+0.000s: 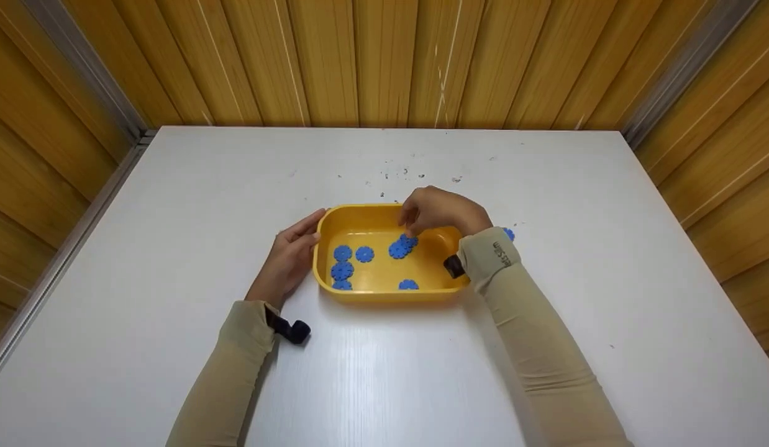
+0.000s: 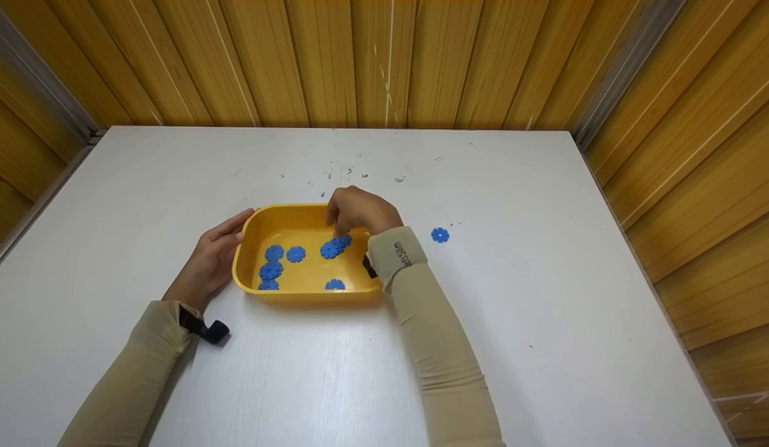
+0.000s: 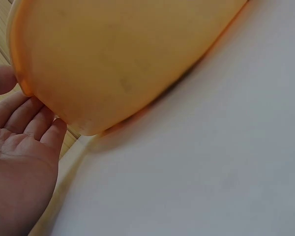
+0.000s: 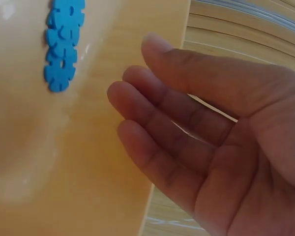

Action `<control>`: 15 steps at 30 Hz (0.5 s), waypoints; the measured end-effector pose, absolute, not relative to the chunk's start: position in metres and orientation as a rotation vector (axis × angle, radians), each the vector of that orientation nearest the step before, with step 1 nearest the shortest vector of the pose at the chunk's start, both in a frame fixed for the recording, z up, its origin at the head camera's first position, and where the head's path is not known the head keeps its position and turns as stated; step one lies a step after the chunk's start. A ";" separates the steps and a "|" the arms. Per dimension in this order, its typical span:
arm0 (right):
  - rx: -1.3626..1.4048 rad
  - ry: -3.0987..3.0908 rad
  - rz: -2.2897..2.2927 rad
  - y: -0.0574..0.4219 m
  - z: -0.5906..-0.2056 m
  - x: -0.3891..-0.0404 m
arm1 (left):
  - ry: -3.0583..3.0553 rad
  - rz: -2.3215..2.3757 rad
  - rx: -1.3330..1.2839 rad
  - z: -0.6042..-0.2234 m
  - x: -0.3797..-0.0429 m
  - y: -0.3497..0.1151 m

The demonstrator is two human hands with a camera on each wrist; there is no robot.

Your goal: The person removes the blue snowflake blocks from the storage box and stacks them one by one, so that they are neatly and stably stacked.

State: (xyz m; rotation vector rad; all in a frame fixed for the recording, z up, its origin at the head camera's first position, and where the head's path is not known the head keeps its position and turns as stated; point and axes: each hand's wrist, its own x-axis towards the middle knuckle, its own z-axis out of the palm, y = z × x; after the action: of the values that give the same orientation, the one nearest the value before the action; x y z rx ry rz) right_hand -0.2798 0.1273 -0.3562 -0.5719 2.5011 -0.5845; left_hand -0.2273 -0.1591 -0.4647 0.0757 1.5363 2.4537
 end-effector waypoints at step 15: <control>-0.607 2.488 -0.426 0.104 -0.376 -0.273 | 1.591 2.425 0.065 -0.465 -0.227 -0.159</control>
State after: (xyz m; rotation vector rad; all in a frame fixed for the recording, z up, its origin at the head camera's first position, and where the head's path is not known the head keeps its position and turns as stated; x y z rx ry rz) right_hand -0.2735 0.1040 -0.3763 -0.6071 2.4882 -0.4255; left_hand -0.2274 -0.1589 -0.4649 0.0655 1.5912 2.4248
